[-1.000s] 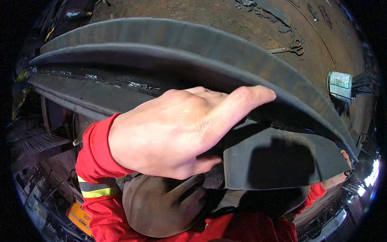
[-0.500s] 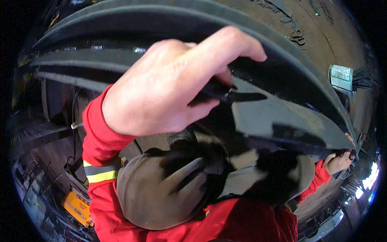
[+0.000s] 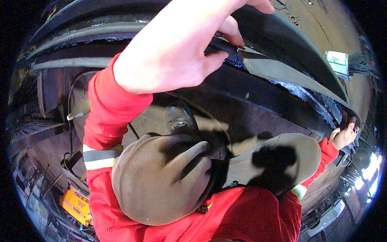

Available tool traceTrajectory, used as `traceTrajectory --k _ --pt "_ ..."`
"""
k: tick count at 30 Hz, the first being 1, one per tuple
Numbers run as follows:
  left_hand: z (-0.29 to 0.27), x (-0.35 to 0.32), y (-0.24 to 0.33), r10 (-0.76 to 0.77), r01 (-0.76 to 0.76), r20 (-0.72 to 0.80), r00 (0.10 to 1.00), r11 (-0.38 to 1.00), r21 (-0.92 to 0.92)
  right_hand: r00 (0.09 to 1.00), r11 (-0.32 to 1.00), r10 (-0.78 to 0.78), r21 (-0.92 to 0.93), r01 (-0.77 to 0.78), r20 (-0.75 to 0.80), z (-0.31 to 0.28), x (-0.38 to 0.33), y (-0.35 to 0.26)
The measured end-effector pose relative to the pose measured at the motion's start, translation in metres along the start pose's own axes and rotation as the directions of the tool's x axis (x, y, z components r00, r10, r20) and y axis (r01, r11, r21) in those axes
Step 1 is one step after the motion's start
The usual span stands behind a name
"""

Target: The person fits a black rubber seal into a groove on a long metal beam. They use a utility knife to trim the seal flush with the beam's edge and then press the seal into place along the length of the beam.

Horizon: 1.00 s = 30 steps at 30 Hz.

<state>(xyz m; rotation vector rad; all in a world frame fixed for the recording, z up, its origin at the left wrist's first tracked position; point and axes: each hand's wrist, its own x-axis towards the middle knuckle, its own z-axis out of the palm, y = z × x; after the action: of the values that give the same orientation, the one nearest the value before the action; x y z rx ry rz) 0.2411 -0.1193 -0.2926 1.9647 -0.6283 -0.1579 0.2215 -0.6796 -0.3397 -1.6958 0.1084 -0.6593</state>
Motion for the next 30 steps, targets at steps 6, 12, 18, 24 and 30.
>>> traceTrajectory --k 6,12,18,24,30 --pt "-0.006 0.001 -0.011 0.099 -0.102 0.088 0.991 0.994 0.034 1.0 1.0 0.001 -0.003 -0.001 -0.002 0.009 -0.005 -0.002" --pt "0.006 0.005 -0.007 0.184 -0.2 0.085 0.979 0.944 0.262 1.0 1.0 -0.009 0.019 0.008 0.02 0.021 -0.011 -0.007" --pt "0.013 0.004 -0.009 0.099 -0.111 0.068 0.993 0.972 0.209 0.999 0.997 -0.02 0.073 0.018 0.031 0.027 -0.012 -0.003" --pt "0.02 0.021 0.008 -0.059 0.033 0.28 0.958 0.995 0.096 0.999 0.998 -0.047 0.048 0.046 0.021 0.037 -0.021 -0.008" --pt "0.002 0.004 0.015 -0.193 0.17 0.247 0.95 0.979 0.111 0.97 0.994 0.034 -0.105 -0.009 0.242 0.049 -0.002 0.009"
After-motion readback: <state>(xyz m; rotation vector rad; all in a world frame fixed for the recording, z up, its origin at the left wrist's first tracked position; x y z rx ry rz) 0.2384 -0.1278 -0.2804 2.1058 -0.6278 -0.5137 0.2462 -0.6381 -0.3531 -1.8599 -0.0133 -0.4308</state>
